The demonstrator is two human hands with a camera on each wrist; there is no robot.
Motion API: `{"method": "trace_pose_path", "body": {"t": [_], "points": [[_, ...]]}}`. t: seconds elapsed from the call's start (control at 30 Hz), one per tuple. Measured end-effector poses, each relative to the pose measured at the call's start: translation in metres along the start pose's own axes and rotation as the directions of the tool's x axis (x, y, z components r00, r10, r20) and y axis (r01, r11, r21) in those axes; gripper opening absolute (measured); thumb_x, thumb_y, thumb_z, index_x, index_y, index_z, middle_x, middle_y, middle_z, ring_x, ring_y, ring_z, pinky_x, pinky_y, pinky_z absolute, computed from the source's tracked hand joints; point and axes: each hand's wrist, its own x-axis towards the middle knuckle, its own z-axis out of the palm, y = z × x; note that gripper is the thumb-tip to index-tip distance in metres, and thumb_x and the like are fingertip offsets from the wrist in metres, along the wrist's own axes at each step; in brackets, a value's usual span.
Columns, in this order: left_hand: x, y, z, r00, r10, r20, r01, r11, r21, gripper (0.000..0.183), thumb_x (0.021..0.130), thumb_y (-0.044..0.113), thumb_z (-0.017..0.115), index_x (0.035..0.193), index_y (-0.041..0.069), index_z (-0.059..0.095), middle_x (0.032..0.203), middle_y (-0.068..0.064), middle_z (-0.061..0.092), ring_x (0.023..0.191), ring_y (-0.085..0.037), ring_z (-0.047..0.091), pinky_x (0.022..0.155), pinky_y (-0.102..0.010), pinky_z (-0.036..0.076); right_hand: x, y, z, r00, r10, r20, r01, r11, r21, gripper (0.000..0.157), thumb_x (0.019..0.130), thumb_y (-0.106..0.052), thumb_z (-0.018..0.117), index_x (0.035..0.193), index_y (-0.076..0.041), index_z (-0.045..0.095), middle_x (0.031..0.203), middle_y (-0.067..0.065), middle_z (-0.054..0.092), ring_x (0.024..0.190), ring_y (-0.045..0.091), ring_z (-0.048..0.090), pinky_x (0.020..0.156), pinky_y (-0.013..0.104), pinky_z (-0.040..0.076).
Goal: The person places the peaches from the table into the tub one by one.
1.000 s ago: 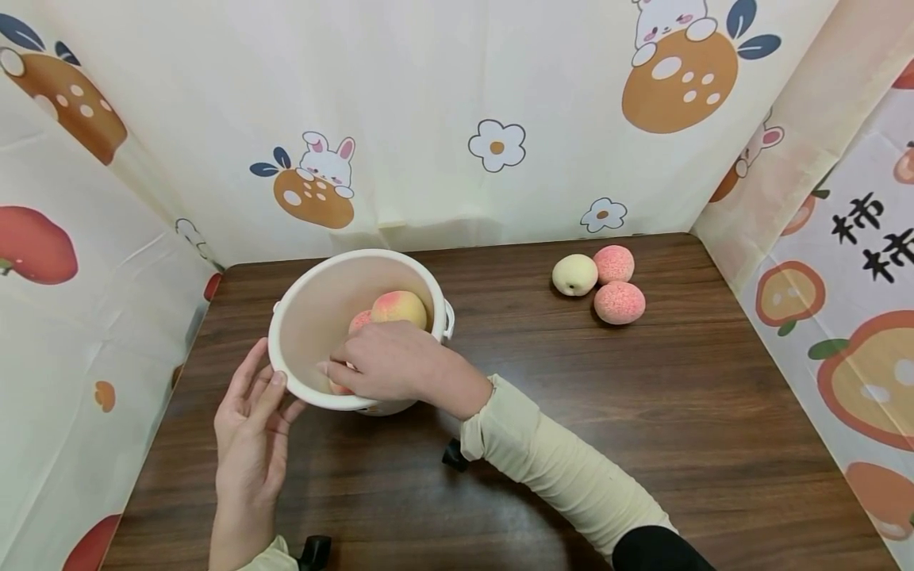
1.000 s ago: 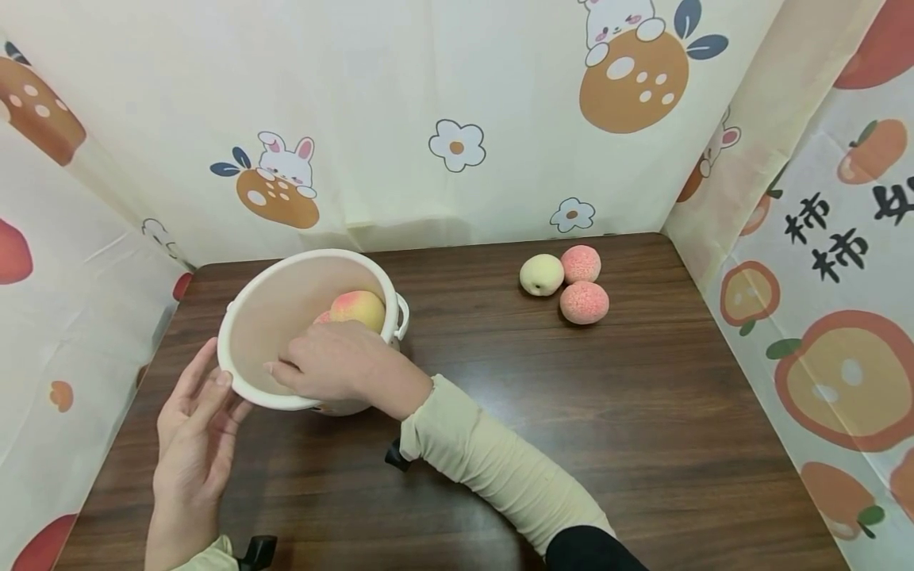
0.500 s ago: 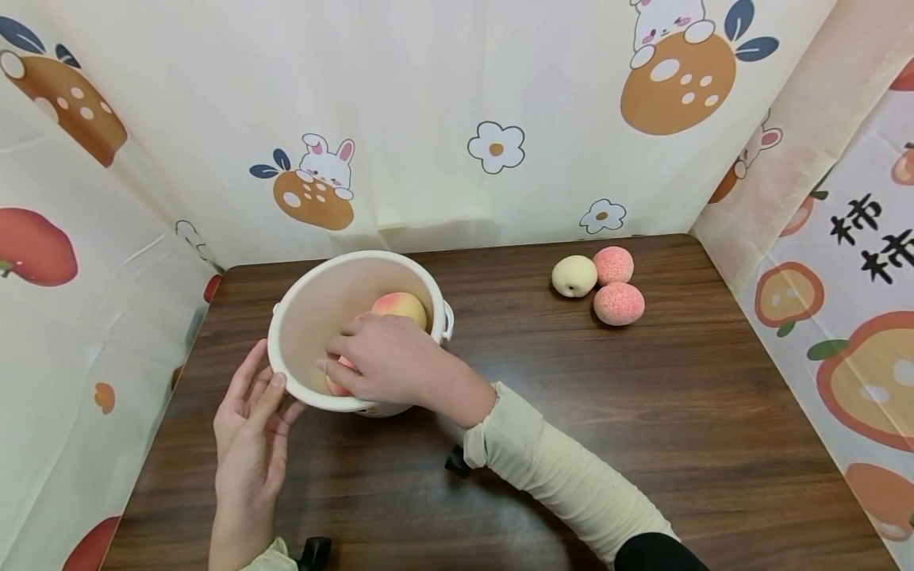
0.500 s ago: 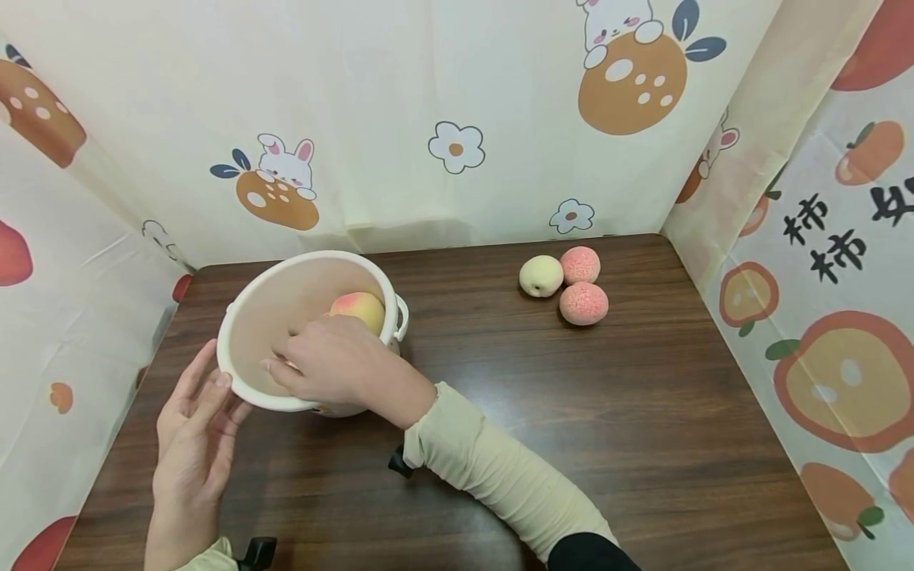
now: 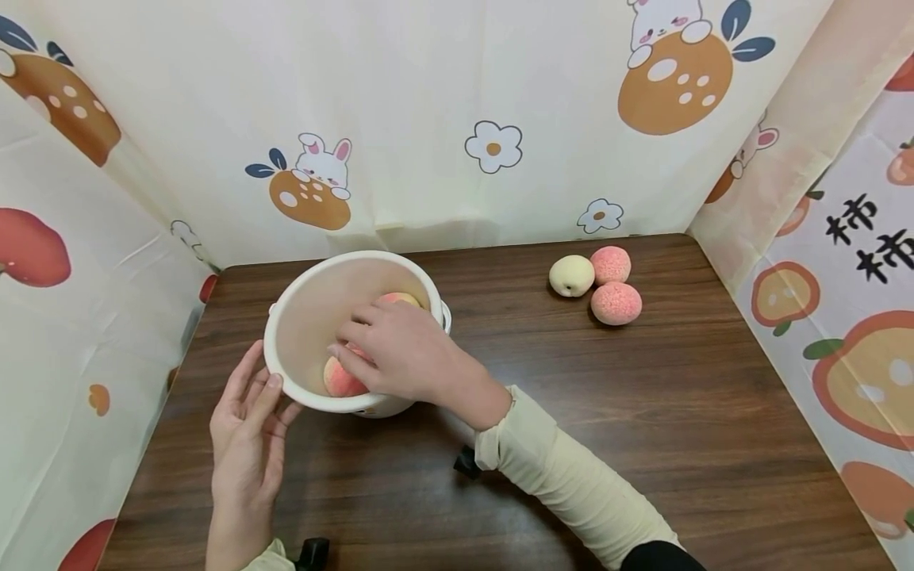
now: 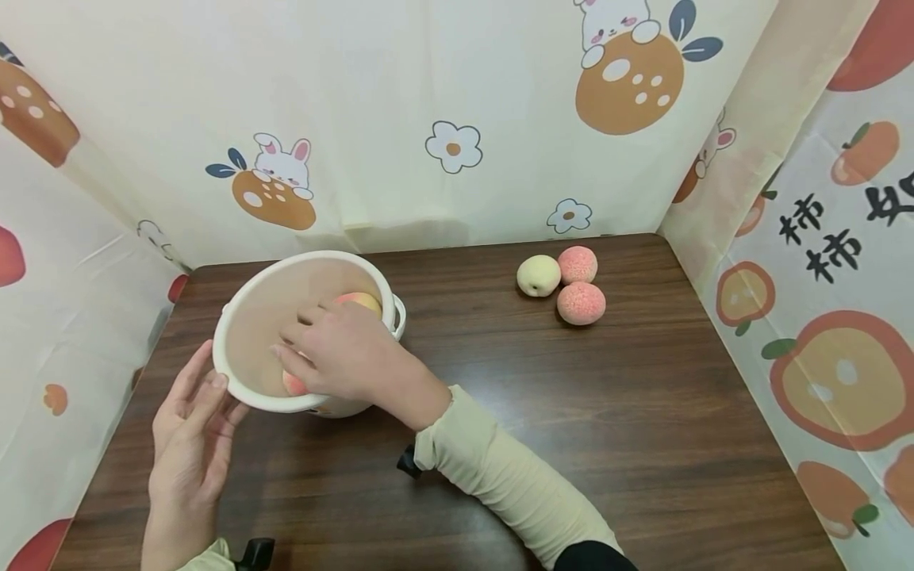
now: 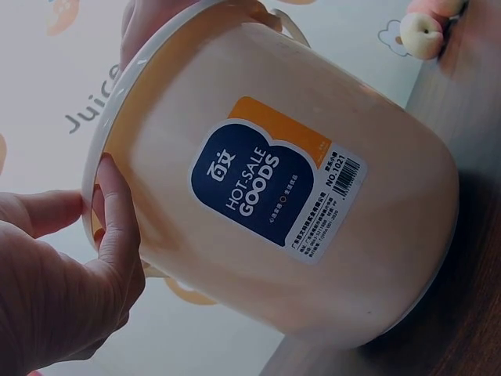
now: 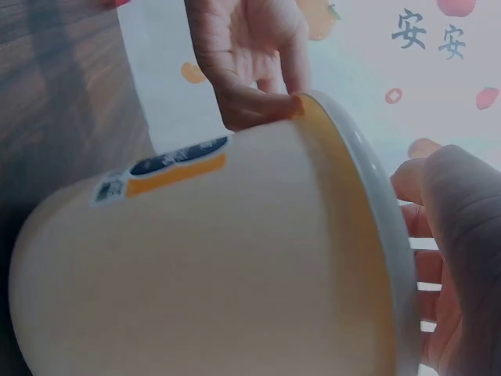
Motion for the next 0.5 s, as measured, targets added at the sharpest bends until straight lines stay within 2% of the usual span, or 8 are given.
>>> {"method": "trace_pose_path", "body": {"t": [0.07, 0.27, 0.5], "points": [[0.0, 0.0, 0.0, 1.0, 0.001, -0.003, -0.001, 1.0, -0.006, 0.055, 0.103, -0.006, 0.056, 0.155, 0.006, 0.045, 0.128, -0.012, 0.066, 0.106, -0.018, 0.074, 0.075, -0.028, 0.067, -0.001, 0.003, -0.002, 1.0, 0.016, -0.026, -0.015, 1.0, 0.019, 0.026, 0.105, -0.034, 0.057, 0.095, -0.021, 0.076, 0.083, -0.007, 0.062, 0.077, 0.012, 0.056, 0.078, 0.025, 0.051], [0.0, -0.001, -0.001, 1.0, 0.006, -0.006, -0.006, 1.0, -0.009, 0.055, 0.103, -0.007, 0.056, 0.155, 0.006, 0.046, 0.128, -0.013, 0.066, 0.106, -0.018, 0.074, 0.075, -0.028, 0.067, -0.005, 0.012, -0.013, 0.994, 0.094, -0.049, -0.09, 0.993, 0.079, 0.022, 0.104, -0.034, 0.059, 0.092, -0.024, 0.074, 0.084, -0.008, 0.061, 0.074, 0.007, 0.053, 0.058, 0.021, 0.046], [0.0, -0.001, 0.0, 1.0, 0.004, -0.007, -0.004, 1.0, -0.016, 0.054, 0.103, -0.007, 0.056, 0.154, 0.006, 0.047, 0.129, -0.013, 0.066, 0.107, -0.018, 0.074, 0.075, -0.028, 0.067, -0.01, 0.029, -0.026, 0.99, 0.129, -0.048, -0.125, 0.988, 0.09, 0.018, 0.104, -0.03, 0.061, 0.101, -0.02, 0.076, 0.099, -0.006, 0.07, 0.083, 0.01, 0.061, 0.068, 0.025, 0.055]]}}
